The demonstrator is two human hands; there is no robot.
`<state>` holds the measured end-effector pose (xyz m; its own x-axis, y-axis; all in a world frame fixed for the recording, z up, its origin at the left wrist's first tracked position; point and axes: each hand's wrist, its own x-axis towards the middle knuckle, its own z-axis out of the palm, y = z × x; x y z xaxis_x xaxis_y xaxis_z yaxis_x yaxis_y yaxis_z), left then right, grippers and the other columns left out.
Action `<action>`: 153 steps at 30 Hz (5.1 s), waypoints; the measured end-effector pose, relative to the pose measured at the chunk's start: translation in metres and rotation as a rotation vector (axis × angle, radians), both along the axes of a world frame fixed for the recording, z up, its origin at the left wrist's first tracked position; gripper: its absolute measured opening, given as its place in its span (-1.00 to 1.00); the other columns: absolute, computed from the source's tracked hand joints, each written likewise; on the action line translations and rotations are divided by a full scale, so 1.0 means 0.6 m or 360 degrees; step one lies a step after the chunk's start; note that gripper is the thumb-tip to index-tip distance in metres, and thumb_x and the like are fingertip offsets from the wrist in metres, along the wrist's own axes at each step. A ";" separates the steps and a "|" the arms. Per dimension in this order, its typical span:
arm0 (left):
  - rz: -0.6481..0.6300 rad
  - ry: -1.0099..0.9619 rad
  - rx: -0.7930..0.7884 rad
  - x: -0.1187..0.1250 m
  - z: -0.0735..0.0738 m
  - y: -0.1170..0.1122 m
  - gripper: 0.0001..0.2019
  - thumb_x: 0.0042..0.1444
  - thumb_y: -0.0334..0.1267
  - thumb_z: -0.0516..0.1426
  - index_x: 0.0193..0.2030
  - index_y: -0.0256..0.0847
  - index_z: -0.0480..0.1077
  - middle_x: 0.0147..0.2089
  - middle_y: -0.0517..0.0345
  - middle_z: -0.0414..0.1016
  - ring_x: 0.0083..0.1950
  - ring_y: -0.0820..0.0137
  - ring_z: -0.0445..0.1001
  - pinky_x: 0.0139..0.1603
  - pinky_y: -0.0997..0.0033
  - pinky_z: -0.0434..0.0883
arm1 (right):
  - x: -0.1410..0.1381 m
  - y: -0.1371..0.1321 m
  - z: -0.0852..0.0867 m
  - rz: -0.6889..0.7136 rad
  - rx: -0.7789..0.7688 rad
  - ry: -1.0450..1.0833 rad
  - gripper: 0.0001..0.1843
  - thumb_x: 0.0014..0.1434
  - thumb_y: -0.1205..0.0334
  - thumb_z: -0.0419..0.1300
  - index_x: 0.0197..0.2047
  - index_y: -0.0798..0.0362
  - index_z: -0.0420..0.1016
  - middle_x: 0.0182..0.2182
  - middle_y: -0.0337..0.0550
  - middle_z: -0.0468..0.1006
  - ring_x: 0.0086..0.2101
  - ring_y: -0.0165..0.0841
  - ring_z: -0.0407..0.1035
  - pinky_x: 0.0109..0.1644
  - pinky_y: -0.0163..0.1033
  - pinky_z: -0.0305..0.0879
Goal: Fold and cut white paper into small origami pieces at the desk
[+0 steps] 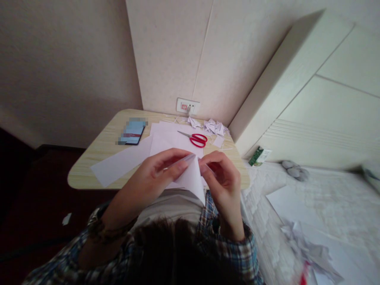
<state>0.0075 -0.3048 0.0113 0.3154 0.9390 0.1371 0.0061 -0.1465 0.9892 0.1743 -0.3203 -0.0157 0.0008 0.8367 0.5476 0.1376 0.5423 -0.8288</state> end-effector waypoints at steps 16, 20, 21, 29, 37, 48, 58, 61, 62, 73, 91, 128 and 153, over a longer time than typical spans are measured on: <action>-0.0176 -0.0082 -0.0118 -0.005 -0.001 0.001 -0.86 0.14 -0.28 0.23 -0.15 -0.15 0.57 -0.13 0.18 0.66 -0.09 0.37 0.59 -0.15 0.56 0.52 | 0.006 -0.002 0.003 -0.0008 0.0009 -0.0181 -0.86 0.27 0.40 0.17 -0.22 -0.04 0.49 -0.33 -0.31 0.54 -0.30 -0.42 0.42 -0.21 -0.31 0.34; -0.0154 -0.0106 -0.0157 -0.005 -0.001 0.000 -0.82 0.14 -0.18 0.26 -0.13 -0.14 0.59 -0.11 0.18 0.66 -0.15 0.39 0.58 -0.24 0.59 0.53 | 0.005 -0.008 0.004 -0.0041 0.0024 -0.0249 -0.88 0.27 0.37 0.18 -0.18 -0.05 0.47 -0.30 -0.31 0.55 -0.25 -0.41 0.42 -0.17 -0.32 0.34; -0.0143 -0.0112 -0.0171 -0.006 0.000 0.000 -0.81 0.13 -0.17 0.26 -0.14 -0.14 0.59 -0.12 0.18 0.66 -0.16 0.39 0.59 -0.25 0.60 0.53 | 0.005 -0.008 0.005 -0.0054 0.0035 -0.0284 -0.88 0.27 0.36 0.18 -0.17 -0.05 0.46 -0.28 -0.30 0.55 -0.24 -0.41 0.42 -0.17 -0.32 0.34; -0.0186 0.0070 -0.0230 -0.023 0.002 0.014 -0.88 0.08 -0.29 0.24 -0.27 -0.13 0.63 -0.37 0.25 0.63 -0.46 0.51 0.50 -0.37 0.60 0.49 | 0.009 -0.003 0.016 -0.0143 0.0249 -0.0586 -0.90 0.26 0.40 0.19 -0.25 0.00 0.43 -0.26 -0.20 0.50 -0.20 -0.33 0.40 -0.10 -0.21 0.35; -0.0349 0.0279 -0.0230 -0.046 0.013 0.010 -0.83 0.10 -0.31 0.20 -0.19 -0.17 0.59 -0.42 0.27 0.57 -0.49 0.53 0.47 -0.46 0.63 0.42 | 0.024 -0.001 0.016 0.0075 0.0408 -0.0765 -0.72 0.28 0.44 0.19 0.01 -0.04 0.46 -0.05 -0.13 0.49 -0.01 -0.34 0.39 0.09 -0.19 0.33; -0.0043 -0.0211 -0.0294 -0.021 0.018 -0.016 -0.42 -0.13 -0.35 0.39 0.09 -0.06 0.41 -0.09 0.13 0.64 -0.14 0.30 0.60 -0.19 0.43 0.54 | 0.012 -0.001 0.011 -0.0274 0.0488 -0.0366 -0.83 0.19 0.40 0.22 -0.17 -0.04 0.50 -0.22 -0.19 0.51 -0.16 -0.25 0.42 -0.08 -0.08 0.39; 0.0191 0.0145 0.0157 0.005 0.025 -0.036 -0.74 0.24 -0.15 0.11 -0.08 -0.16 0.59 -0.15 0.15 0.68 -0.09 0.26 0.60 -0.10 0.47 0.52 | -0.002 -0.003 -0.001 -0.0526 0.0624 -0.0188 -0.81 0.18 0.44 0.24 -0.21 -0.07 0.45 -0.27 -0.24 0.47 -0.22 -0.32 0.39 -0.15 -0.15 0.35; 0.0215 0.0199 0.0207 0.012 0.027 -0.041 -0.72 0.27 -0.16 0.08 -0.06 -0.19 0.58 -0.22 0.18 0.69 -0.19 0.29 0.61 -0.21 0.51 0.53 | -0.008 -0.003 0.000 -0.0622 0.0685 -0.0235 -0.82 0.20 0.44 0.24 -0.24 -0.07 0.46 -0.28 -0.23 0.48 -0.24 -0.31 0.40 -0.19 -0.15 0.37; 0.0210 0.0192 0.0214 0.014 0.026 -0.042 -0.72 0.27 -0.17 0.09 -0.03 -0.18 0.57 -0.20 0.19 0.69 -0.20 0.29 0.62 -0.21 0.51 0.54 | -0.010 -0.004 0.001 -0.0648 0.0688 -0.0242 -0.82 0.20 0.43 0.24 -0.23 -0.07 0.47 -0.29 -0.23 0.48 -0.25 -0.31 0.40 -0.19 -0.14 0.37; 0.0092 -0.0064 -0.0001 0.020 0.015 -0.043 -0.61 0.21 -0.21 0.17 0.16 -0.26 0.44 0.03 0.04 0.65 -0.04 0.23 0.63 0.00 0.40 0.57 | -0.026 -0.004 -0.004 -0.0756 0.0819 -0.0143 -0.67 0.19 0.52 0.22 -0.08 -0.08 0.53 -0.26 -0.20 0.54 -0.22 -0.29 0.44 -0.14 -0.11 0.42; 0.0220 0.0393 0.0297 0.000 0.008 -0.034 -0.66 0.20 -0.28 0.08 0.10 -0.18 0.46 -0.07 0.12 0.66 -0.17 0.27 0.61 -0.21 0.45 0.50 | -0.002 -0.017 0.012 -0.0396 0.0542 -0.0584 -0.75 0.26 0.38 0.20 -0.06 -0.13 0.54 -0.23 -0.21 0.51 -0.18 -0.29 0.40 -0.10 -0.13 0.36; 0.0123 0.0632 0.0308 0.008 -0.001 -0.016 -0.82 0.19 -0.21 0.10 -0.44 -0.14 0.35 -0.64 0.39 0.33 -0.58 0.46 0.37 -0.54 0.55 0.22 | -0.018 0.003 0.007 -0.0239 -0.0121 0.0117 -0.84 0.16 0.36 0.27 -0.18 -0.02 0.44 -0.35 -0.32 0.45 -0.31 -0.42 0.34 -0.19 -0.27 0.30; -0.0094 0.0973 0.0111 0.003 -0.015 -0.002 -0.88 0.19 -0.19 -0.02 -0.38 -0.04 0.13 -0.52 0.24 0.53 -0.37 0.24 0.60 -0.36 0.41 0.29 | -0.014 0.017 0.005 -0.0111 -0.0486 0.0487 -0.83 -0.08 0.38 0.41 -0.51 0.01 0.50 -0.54 -0.37 0.51 -0.45 -0.45 0.36 -0.31 -0.33 0.26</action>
